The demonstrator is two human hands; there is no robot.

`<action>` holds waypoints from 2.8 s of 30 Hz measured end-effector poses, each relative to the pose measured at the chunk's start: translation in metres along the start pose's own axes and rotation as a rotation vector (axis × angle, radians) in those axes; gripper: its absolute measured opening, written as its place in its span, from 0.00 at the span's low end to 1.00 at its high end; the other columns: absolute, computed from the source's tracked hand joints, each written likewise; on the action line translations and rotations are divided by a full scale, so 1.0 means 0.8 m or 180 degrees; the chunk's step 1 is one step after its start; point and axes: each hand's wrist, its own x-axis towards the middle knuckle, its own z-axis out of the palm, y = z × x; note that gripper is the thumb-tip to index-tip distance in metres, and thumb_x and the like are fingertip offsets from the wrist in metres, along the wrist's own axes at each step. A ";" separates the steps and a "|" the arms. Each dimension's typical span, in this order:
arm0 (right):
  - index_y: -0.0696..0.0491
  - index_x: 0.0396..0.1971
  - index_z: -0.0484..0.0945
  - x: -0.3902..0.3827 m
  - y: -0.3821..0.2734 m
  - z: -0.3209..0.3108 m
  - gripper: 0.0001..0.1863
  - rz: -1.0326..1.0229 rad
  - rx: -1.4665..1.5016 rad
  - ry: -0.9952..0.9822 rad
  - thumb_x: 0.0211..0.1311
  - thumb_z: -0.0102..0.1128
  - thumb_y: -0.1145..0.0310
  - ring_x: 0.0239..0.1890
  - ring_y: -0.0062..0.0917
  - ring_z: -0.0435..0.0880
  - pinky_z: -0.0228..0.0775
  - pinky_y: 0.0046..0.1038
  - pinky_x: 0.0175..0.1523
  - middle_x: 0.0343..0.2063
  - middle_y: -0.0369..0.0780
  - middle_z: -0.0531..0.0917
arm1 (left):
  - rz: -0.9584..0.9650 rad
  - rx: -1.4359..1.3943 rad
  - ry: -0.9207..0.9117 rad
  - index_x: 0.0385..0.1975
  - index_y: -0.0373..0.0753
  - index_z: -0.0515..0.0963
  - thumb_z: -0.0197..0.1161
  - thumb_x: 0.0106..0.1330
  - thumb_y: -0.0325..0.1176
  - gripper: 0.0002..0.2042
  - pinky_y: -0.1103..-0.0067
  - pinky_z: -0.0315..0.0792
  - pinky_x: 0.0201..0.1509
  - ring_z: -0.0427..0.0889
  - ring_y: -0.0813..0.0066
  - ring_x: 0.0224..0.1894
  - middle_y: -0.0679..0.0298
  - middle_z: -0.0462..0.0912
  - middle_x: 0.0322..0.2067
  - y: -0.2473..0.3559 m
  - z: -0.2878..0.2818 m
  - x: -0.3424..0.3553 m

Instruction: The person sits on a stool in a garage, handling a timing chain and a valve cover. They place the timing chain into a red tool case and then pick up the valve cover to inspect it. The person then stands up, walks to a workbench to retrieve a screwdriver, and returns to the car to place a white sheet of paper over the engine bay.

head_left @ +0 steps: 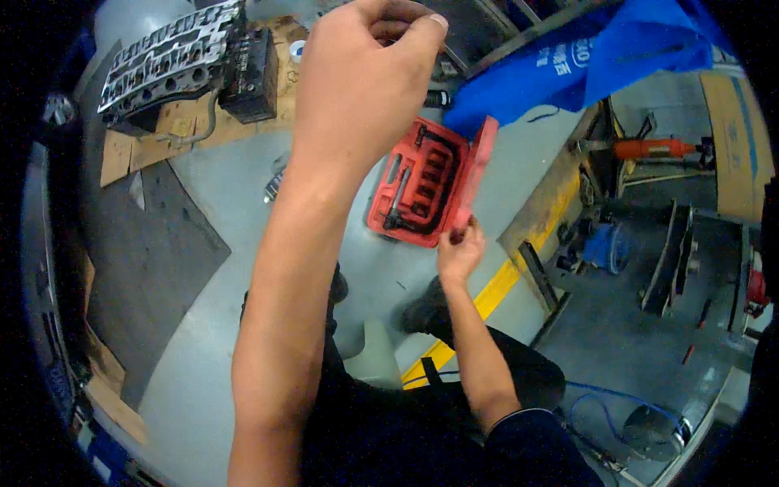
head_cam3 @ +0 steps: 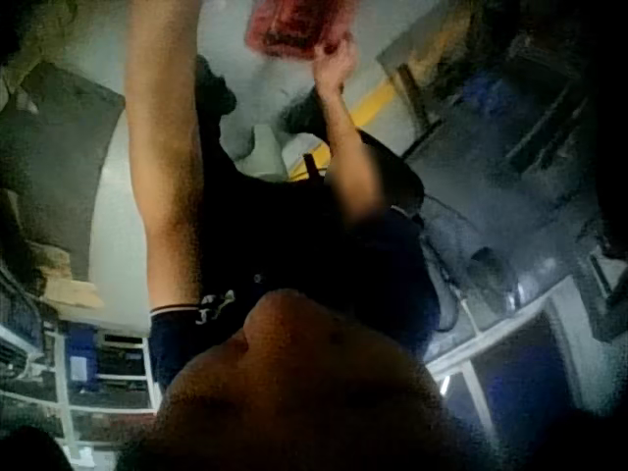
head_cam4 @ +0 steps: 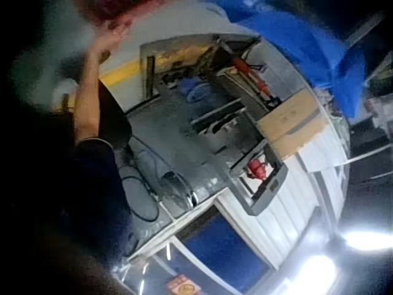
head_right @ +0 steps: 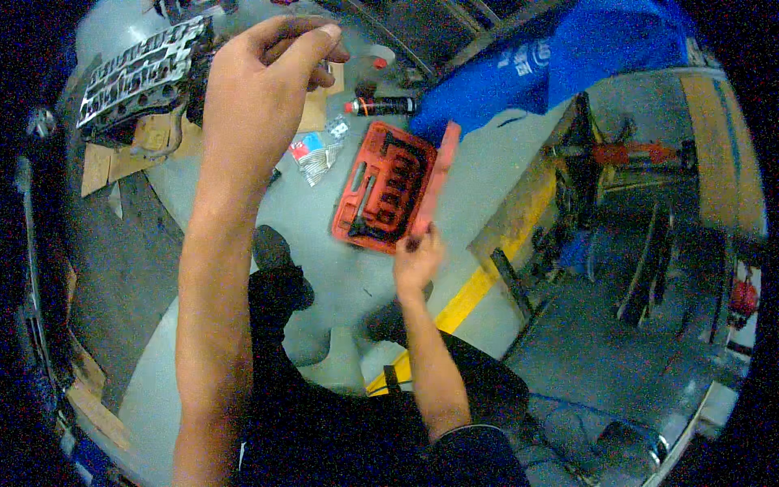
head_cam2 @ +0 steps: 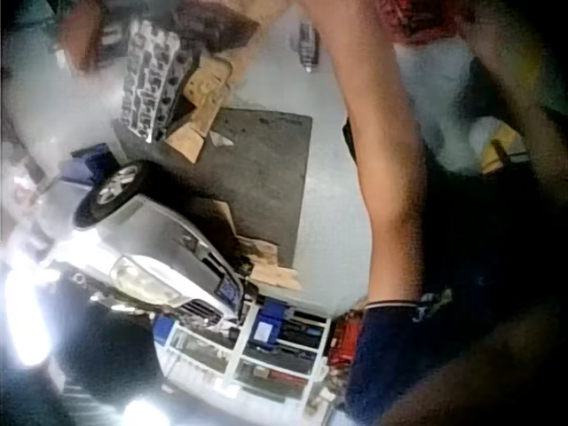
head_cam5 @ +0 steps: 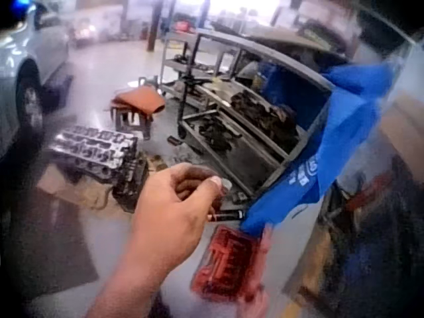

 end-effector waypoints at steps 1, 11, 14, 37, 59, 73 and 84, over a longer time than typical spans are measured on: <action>0.62 0.43 0.80 -0.002 -0.017 0.015 0.21 -0.0172 -0.0050 0.0186 0.48 0.69 0.69 0.49 0.44 0.78 0.71 0.40 0.57 0.48 0.48 0.81 | -0.0024 -0.0101 0.0087 0.39 0.28 0.83 0.63 0.65 0.36 0.14 0.83 0.75 0.37 0.82 0.80 0.29 0.60 0.88 0.31 -0.003 -0.010 0.004; 0.59 0.58 0.70 -0.031 -0.094 0.181 0.38 0.0147 0.0517 -0.1462 0.50 0.74 0.57 0.67 0.51 0.64 0.62 0.43 0.68 0.64 0.56 0.66 | -0.0441 -0.0895 0.0283 0.40 0.26 0.81 0.61 0.68 0.30 0.11 0.81 0.75 0.40 0.83 0.76 0.34 0.58 0.86 0.31 0.010 -0.067 0.010; 0.58 0.69 0.56 -0.032 -0.089 0.200 0.53 0.0642 -0.0382 -0.1738 0.49 0.75 0.49 0.73 0.54 0.55 0.57 0.46 0.72 0.70 0.60 0.56 | -0.0683 -0.0920 0.0533 0.38 0.25 0.80 0.62 0.67 0.30 0.11 0.82 0.74 0.37 0.81 0.79 0.31 0.59 0.85 0.31 0.008 -0.071 0.025; 0.53 0.76 0.41 -0.014 -0.125 0.262 0.62 0.2020 -0.1024 -0.1564 0.49 0.75 0.49 0.79 0.50 0.36 0.35 0.70 0.71 0.75 0.56 0.42 | -0.0081 0.1368 -0.0185 0.42 0.32 0.81 0.66 0.65 0.27 0.09 0.82 0.72 0.43 0.79 0.79 0.35 0.64 0.84 0.33 -0.026 -0.023 -0.013; 0.67 0.54 0.75 0.127 -0.100 0.380 0.31 0.1717 0.1111 -0.2046 0.51 0.61 0.65 0.58 0.49 0.79 0.70 0.42 0.63 0.55 0.58 0.79 | 0.0625 0.2138 -0.3219 0.38 0.33 0.79 0.62 0.60 0.34 0.12 0.67 0.73 0.48 0.80 0.64 0.39 0.54 0.79 0.35 0.031 0.064 -0.134; 0.53 0.49 0.72 0.172 0.030 0.273 0.18 0.3198 0.1884 -0.3091 0.61 0.65 0.66 0.28 0.29 0.78 0.68 0.34 0.27 0.32 0.40 0.80 | -0.1261 0.1677 -0.2338 0.50 0.35 0.76 0.62 0.64 0.38 0.17 0.59 0.78 0.43 0.84 0.47 0.38 0.47 0.83 0.38 -0.100 0.043 -0.053; 0.53 0.61 0.71 0.216 0.000 -0.248 0.27 0.2062 0.1915 -0.3341 0.64 0.67 0.63 0.42 0.22 0.77 0.71 0.27 0.46 0.43 0.34 0.80 | -0.3855 0.1441 0.0452 0.47 0.35 0.80 0.62 0.67 0.40 0.16 0.63 0.77 0.53 0.84 0.48 0.47 0.48 0.86 0.42 0.109 -0.151 -0.344</action>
